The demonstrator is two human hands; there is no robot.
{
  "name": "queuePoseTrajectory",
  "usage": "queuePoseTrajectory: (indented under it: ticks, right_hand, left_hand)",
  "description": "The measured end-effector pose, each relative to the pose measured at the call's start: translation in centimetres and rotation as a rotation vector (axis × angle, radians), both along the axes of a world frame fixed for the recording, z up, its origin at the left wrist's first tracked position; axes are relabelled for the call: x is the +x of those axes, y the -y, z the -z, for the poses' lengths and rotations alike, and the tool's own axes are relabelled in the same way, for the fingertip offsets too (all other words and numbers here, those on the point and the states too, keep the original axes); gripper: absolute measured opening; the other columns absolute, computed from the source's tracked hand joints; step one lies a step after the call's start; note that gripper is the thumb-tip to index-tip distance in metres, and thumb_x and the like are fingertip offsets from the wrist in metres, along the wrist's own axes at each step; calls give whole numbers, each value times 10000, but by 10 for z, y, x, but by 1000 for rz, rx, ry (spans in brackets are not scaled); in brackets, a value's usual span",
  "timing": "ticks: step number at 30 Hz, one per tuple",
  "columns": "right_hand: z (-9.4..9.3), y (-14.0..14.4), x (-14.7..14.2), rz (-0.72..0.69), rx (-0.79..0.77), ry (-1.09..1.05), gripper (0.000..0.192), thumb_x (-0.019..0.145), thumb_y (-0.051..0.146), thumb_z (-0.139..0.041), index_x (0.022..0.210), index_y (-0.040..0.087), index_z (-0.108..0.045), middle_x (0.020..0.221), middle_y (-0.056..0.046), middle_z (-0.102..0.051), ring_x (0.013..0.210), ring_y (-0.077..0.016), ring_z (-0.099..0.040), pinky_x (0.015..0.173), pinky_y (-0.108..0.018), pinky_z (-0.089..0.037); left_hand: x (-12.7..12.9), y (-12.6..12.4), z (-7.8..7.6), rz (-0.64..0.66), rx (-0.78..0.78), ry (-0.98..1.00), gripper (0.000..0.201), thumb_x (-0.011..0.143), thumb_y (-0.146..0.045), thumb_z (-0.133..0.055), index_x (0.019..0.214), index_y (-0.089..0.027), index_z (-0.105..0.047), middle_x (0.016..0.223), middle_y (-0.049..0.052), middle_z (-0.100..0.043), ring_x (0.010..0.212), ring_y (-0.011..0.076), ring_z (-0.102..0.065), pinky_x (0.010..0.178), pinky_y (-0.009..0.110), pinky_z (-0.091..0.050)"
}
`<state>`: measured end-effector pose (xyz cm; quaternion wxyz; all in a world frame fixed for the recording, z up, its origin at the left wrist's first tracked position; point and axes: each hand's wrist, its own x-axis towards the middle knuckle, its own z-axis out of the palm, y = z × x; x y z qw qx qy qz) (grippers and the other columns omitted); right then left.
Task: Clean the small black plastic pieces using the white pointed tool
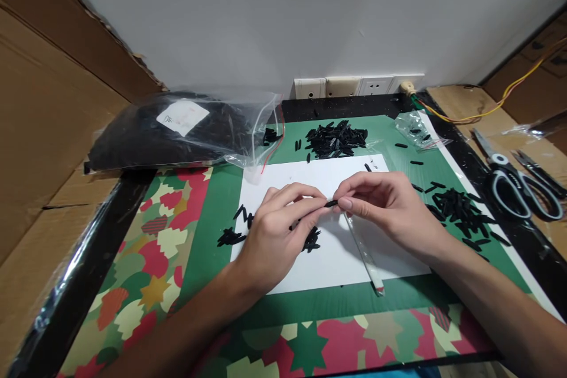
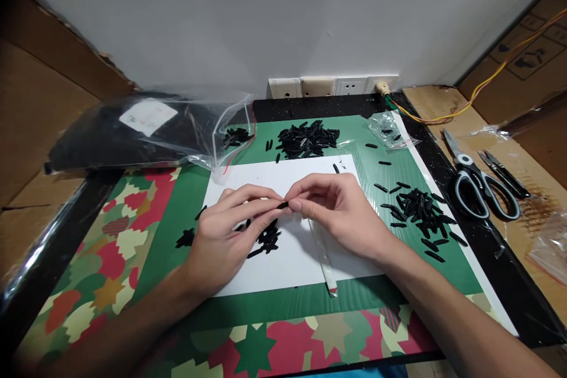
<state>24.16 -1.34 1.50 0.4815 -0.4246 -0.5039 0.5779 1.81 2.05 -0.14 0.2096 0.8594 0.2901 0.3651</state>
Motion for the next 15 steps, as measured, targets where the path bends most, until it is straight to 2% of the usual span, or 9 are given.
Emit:
queuePoseTrajectory:
  ticks: [4,7,11,15]
  right_hand:
    - [-1,0,1,-60,-76,-164,106,931,261,-891,948,191,-813,879,-1,-799,805,-92,-737,783,-173,-574]
    - [0,3,0,-72,-95,-258,125,930,212,-890,1016,200,-800,883,5,-802,792,-85,-735,792,-174,-573]
    - [0,5,-2,-92,-113,-328,177,942,187,-876,1089,211,-779,886,6,-816,789,-86,-742,795,-180,-572]
    - [2,7,-3,-118,-122,-360,170,942,192,-874,1078,198,-774,894,-8,-823,802,-98,-751,788,-194,-570]
  left_hand:
    - [-1,-2,-1,-13,47,106,198,973,-39,-764,1101,-187,-793,1092,34,-783,965,152,-735,826,333,-476]
    - [-1,0,-4,6,75,162,216,970,-36,-765,1128,-179,-805,1098,52,-789,968,158,-738,827,333,-510]
    - [-1,2,-8,21,74,207,251,961,-21,-767,1153,-177,-813,1096,58,-789,975,160,-746,815,324,-539]
    - [-1,4,-9,14,94,242,293,940,0,-780,1167,-182,-817,1095,55,-790,980,164,-754,812,324,-558]
